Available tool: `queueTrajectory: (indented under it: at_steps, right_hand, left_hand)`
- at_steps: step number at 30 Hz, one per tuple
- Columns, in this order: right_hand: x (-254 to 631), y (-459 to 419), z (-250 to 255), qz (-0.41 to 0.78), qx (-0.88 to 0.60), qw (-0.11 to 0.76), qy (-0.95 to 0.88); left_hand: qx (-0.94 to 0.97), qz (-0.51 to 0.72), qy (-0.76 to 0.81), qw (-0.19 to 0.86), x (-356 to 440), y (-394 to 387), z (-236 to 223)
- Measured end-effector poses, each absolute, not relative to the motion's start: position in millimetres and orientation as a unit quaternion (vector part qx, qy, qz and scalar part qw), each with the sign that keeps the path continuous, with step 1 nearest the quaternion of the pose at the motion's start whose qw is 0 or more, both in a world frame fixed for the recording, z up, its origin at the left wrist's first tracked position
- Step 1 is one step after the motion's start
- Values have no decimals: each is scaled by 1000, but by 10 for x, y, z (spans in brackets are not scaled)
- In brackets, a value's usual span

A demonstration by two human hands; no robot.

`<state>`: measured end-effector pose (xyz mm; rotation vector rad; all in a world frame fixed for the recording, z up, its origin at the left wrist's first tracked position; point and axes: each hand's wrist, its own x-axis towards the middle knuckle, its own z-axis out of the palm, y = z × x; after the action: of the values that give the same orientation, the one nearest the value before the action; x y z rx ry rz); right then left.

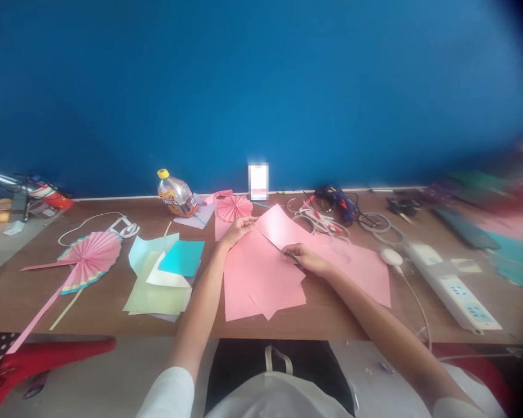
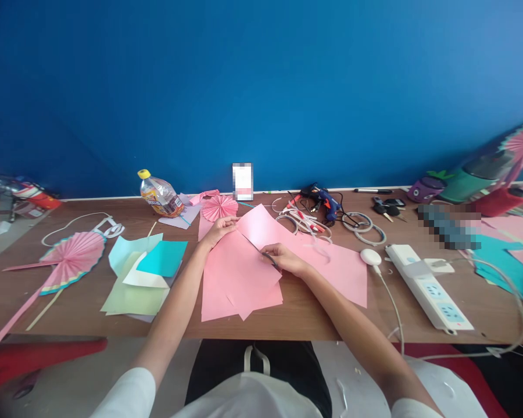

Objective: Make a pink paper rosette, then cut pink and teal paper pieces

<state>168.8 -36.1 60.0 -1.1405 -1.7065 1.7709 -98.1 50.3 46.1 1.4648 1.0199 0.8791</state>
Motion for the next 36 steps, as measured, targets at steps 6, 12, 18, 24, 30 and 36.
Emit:
queueTrajectory:
  at_steps: [6, 12, 18, 24, 30, 36]
  right_hand:
    - [1681, -357, 584, 640, -411, 217, -612]
    - [1671, -364, 602, 640, -417, 216, -608]
    - [1670, -367, 600, 637, -420, 209, -611]
    - [1675, -361, 557, 640, -414, 219, -608]
    - [1685, -348, 520, 640, -408, 219, -613]
    - [1684, -352, 523, 635, -419, 212, -614]
  left_hand:
    - [602, 378, 419, 565, -979, 493, 448]
    - [594, 384, 428, 562, -994, 509, 402]
    - [602, 383, 420, 561, -1004, 531, 372]
    - [602, 379, 426, 559, -993, 532, 382]
    - [599, 383, 424, 562, -992, 533, 386]
    - [600, 392, 414, 560, -1006, 555, 336]
